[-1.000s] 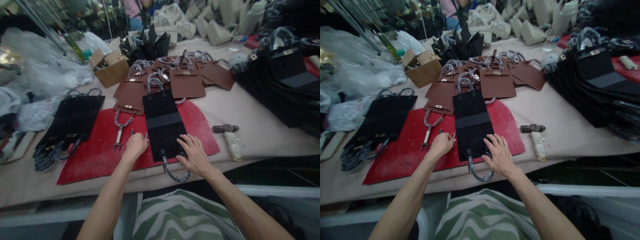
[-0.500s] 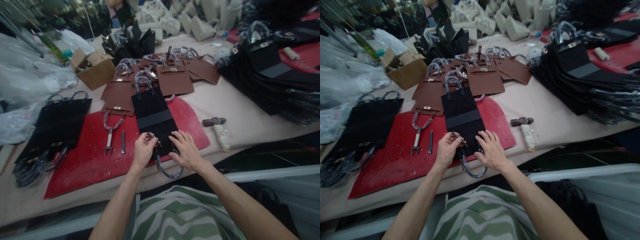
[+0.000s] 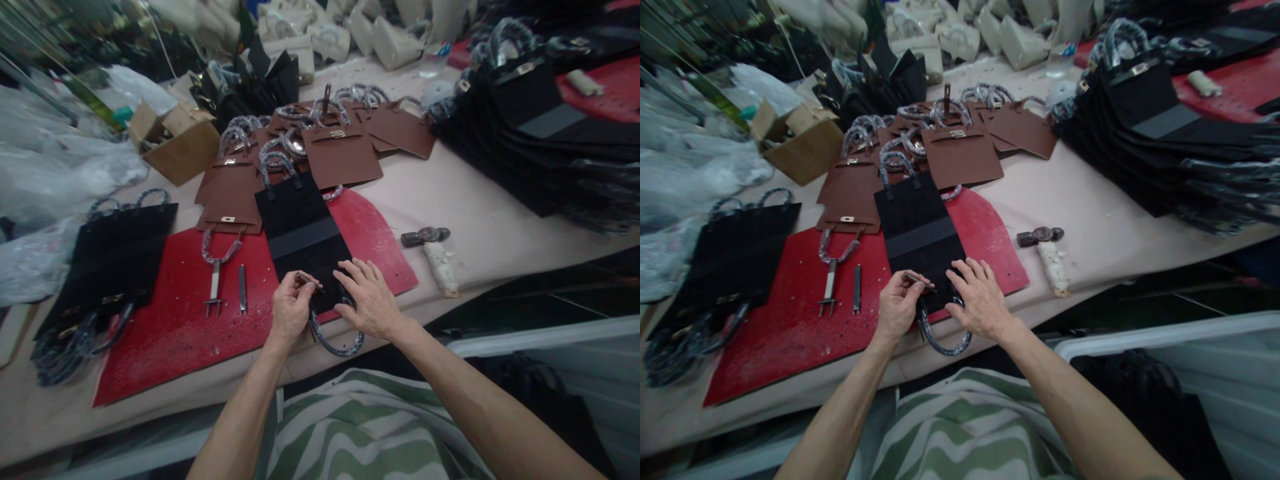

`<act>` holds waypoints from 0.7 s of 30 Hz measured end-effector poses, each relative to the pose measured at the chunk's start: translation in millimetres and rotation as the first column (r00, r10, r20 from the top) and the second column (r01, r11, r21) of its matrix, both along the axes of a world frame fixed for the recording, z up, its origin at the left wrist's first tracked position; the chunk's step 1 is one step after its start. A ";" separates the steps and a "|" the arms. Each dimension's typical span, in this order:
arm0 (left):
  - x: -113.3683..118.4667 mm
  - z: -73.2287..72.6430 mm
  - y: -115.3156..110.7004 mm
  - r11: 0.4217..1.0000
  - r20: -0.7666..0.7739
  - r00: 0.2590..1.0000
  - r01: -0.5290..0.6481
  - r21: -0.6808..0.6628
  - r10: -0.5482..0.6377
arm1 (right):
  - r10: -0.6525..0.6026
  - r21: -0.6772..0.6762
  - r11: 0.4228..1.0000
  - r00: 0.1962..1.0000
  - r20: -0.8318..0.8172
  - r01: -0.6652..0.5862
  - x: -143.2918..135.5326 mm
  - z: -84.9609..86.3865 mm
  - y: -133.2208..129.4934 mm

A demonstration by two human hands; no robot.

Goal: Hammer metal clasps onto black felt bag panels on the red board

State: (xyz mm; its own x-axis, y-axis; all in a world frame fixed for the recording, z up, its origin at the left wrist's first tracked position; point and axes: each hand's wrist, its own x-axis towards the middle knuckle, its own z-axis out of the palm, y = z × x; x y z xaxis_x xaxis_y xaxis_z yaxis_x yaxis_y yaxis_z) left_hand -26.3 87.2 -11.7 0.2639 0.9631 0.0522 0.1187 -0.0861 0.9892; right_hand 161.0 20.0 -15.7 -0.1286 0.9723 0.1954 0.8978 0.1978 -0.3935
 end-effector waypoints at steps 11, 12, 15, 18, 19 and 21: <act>2.3 -6.5 -9.5 0.903 -0.333 0.943 0.135 0.409 0.010 | 0.005 0.090 0.996 0.981 -0.196 0.013 23.0 7.0 1.5; 2.9 -7.3 -9.9 0.898 -0.346 0.938 0.141 0.417 0.013 | -0.054 0.112 0.990 0.975 -0.216 0.080 33.8 11.0 -0.2; 4.8 -8.3 -10.2 0.899 -0.372 0.928 0.149 0.411 0.016 | -0.327 0.156 0.922 0.929 -0.171 0.353 75.4 22.2 -10.4; 5.7 -8.5 -9.8 0.901 -0.379 0.926 0.158 0.403 0.007 | -0.610 -0.003 0.791 0.790 0.058 0.611 117.8 25.5 -22.9; 5.7 -8.5 -9.7 0.899 -0.380 0.925 0.166 0.405 0.000 | -0.659 -0.111 0.734 0.742 0.120 0.670 128.9 24.8 -25.6; 5.5 -8.8 -9.7 0.890 -0.384 0.923 0.188 0.415 -0.016 | -0.696 -0.303 0.642 0.701 0.156 0.704 144.0 22.9 -27.1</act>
State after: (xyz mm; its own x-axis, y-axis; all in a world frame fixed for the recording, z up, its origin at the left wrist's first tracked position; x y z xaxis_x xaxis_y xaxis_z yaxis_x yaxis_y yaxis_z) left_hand -20.8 77.5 -20.5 0.4420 0.8293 0.3420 0.4246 -0.5292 0.7346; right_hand 305.0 -7.1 7.2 0.6165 0.7763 -0.1313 0.7249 -0.6247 -0.2902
